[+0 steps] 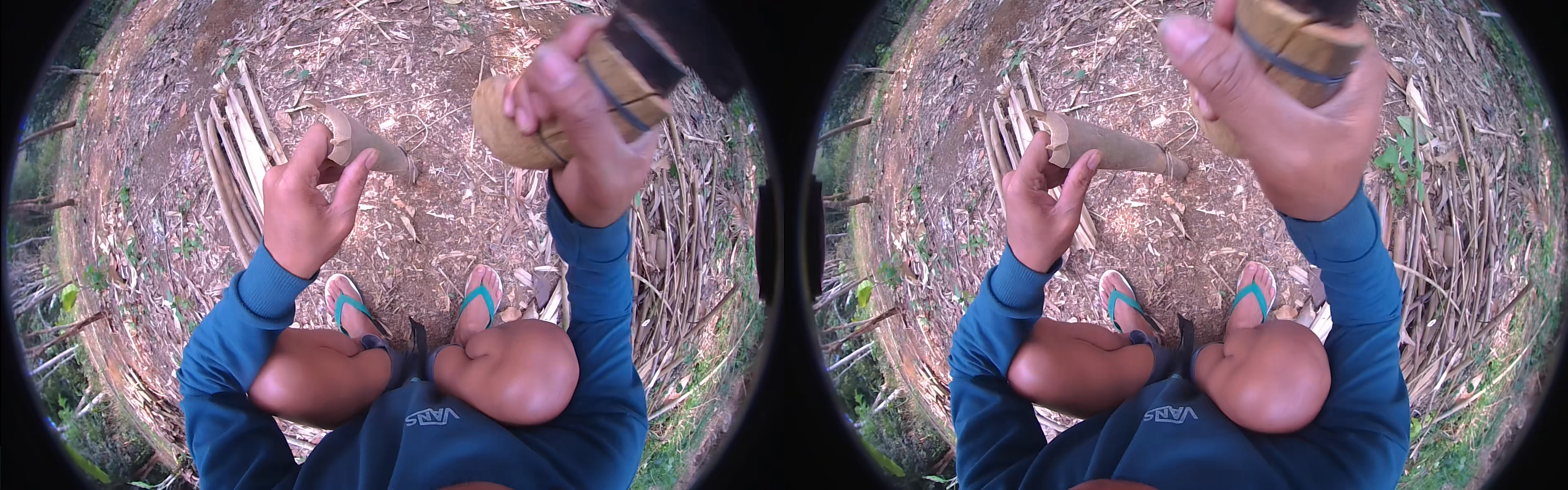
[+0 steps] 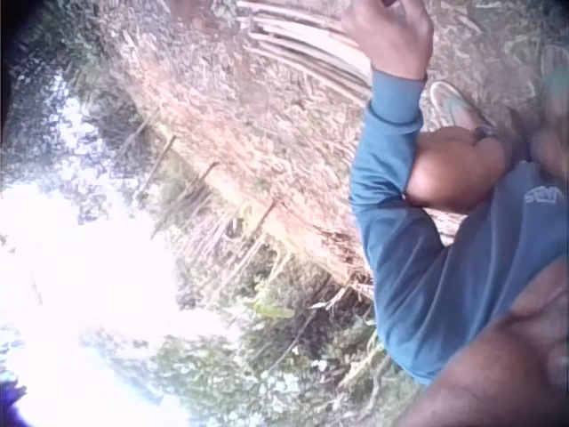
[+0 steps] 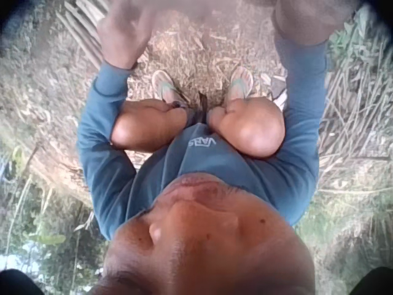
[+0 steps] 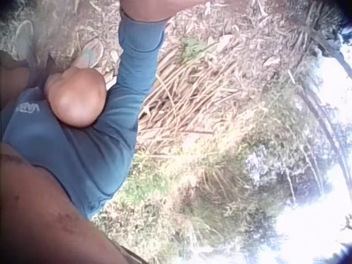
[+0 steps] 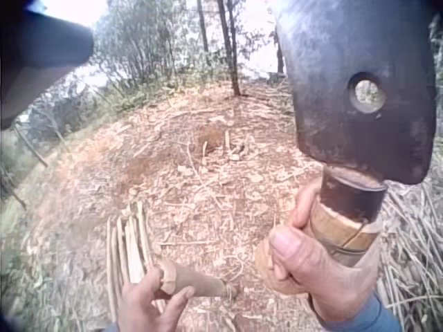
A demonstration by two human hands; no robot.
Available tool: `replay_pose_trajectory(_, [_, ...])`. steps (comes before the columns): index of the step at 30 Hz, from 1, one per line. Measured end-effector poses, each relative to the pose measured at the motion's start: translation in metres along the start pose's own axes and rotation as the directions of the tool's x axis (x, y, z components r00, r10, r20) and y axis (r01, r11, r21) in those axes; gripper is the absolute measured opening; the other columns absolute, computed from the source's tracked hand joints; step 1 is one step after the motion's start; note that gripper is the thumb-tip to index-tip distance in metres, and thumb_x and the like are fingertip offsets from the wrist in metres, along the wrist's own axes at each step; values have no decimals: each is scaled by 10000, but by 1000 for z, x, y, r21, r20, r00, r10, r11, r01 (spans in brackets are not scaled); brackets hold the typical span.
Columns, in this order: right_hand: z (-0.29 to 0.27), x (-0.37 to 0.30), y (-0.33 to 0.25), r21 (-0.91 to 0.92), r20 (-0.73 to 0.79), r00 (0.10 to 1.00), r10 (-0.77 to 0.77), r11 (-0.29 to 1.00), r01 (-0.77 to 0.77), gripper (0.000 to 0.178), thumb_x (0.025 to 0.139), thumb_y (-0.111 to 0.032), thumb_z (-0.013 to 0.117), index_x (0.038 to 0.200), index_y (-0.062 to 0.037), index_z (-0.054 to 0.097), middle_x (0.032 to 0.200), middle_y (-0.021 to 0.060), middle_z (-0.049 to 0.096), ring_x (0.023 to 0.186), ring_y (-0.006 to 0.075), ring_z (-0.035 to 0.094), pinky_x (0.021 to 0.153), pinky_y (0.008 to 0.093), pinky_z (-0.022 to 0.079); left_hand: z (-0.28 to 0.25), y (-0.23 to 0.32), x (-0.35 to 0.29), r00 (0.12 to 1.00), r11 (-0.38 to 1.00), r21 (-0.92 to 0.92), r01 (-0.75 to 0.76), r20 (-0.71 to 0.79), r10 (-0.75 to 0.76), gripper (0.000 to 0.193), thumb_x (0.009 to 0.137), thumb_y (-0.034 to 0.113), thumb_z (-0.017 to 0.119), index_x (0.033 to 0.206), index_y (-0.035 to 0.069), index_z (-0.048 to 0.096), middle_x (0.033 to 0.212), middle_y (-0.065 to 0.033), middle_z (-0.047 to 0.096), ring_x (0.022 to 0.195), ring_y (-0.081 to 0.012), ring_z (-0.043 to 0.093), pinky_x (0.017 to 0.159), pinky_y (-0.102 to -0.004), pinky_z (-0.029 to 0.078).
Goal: The person sits on the ground and uses a machete to split and chop bamboo stalks into smaller pieces. They repeatedly pick up bamboo, position it, and strike it with the machete to divide it, then arrange the cut pieces on the ground.
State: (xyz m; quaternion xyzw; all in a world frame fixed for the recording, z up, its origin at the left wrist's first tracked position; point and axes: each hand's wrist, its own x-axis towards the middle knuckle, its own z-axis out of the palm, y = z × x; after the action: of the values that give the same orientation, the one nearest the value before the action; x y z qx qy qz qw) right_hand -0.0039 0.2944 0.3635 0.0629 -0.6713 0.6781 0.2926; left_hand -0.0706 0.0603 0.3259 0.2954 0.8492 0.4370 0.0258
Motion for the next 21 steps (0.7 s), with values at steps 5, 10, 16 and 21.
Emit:
replay_pose_trajectory(5, [-8,-28,26,160,-50,982,-183,969,189,178,936,-229,516,957,-58,560,798,75,574,749,223,580,748,402,477,5,-3,7,997,997,-34,-74,-23,73,252,871,113,744,901,-19,531,758,-195,673,767,-262,747,640,-313,584])
replay_pose_trajectory(10, [-10,-134,177,-640,142,650,747,570,-515,341,797,-254,688,1038,-17,638,868,222,686,837,413,679,761,449,528,5,-5,3,987,987,87,-133,-81,140,267,886,116,736,907,-15,505,758,-193,678,696,-215,729,579,-308,558])
replay_pose_trajectory(16, [12,-176,213,-508,48,821,568,722,-470,340,812,-237,694,1060,-12,632,855,213,689,823,391,684,737,453,527,9,-28,3,973,909,-400,118,-137,-187,182,945,88,673,972,-26,533,862,-110,706,831,-106,679,716,-247,546])
replay_pose_trajectory(21, [30,-139,183,-313,101,683,724,674,-669,340,827,-232,725,1085,-26,646,807,128,678,708,222,653,686,373,522,4,-65,19,950,869,-484,104,-211,-231,183,970,101,633,1060,-43,565,949,-101,674,881,-151,685,782,-281,603])
